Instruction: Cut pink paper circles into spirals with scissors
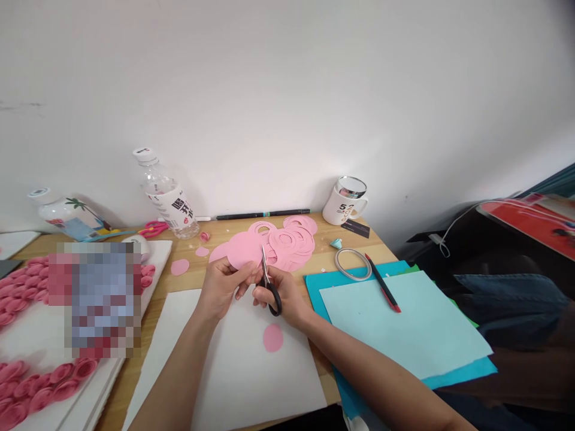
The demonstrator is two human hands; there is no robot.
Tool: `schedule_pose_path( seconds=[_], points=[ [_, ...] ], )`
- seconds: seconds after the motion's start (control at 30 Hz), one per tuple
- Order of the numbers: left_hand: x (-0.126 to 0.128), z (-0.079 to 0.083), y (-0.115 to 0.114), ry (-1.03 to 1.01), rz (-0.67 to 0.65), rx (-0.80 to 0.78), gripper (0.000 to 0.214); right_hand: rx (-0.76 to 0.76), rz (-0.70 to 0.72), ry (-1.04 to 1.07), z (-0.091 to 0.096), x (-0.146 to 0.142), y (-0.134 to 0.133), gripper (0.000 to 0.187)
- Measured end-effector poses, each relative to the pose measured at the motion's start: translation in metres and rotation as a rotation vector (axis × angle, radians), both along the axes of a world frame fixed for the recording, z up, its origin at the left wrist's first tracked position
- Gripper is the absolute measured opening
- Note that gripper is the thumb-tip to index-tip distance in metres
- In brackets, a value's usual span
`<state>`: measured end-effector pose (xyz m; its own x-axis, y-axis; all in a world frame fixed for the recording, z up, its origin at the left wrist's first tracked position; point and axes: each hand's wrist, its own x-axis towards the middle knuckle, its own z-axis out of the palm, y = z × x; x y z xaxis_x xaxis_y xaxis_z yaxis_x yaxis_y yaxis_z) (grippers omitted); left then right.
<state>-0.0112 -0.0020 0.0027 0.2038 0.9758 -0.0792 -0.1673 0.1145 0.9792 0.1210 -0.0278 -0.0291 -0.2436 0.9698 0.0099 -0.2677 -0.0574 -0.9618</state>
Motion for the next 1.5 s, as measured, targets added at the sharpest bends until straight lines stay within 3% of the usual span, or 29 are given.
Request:
schedule_pose_path(
  seconds=[0.17, 0.43, 0.73, 1.03, 1.5],
  points=[
    [0.0012, 0.0025, -0.0003, -0.045, 0.017, -0.027, 0.026, -0.031, -0.011, -0.030, -0.0013, 0.0001, -0.0004, 0.040],
    [0.0024, -0.0028, -0.0011, -0.055, -0.096, -0.035, 0.031, 0.001, 0.013, -0.030, -0.0016, -0.0038, -0.0021, 0.044],
    [0.0038, -0.0027, -0.0024, 0.065, -0.084, -0.004, 0.031, 0.069, 0.021, 0.040, -0.0018, -0.0003, 0.0015, 0.044],
    [0.0026, -0.0006, -0.0016, 0.085, -0.061, 0.005, 0.024, 0.028, 0.051, 0.014, 0.0065, -0.0002, 0.0006, 0.047],
    [-0.0013, -0.0036, 0.0002, 0.066, -0.043, 0.020, 0.026, -0.013, -0.001, -0.018, 0.0023, 0.0015, 0.0014, 0.041]
  ],
)
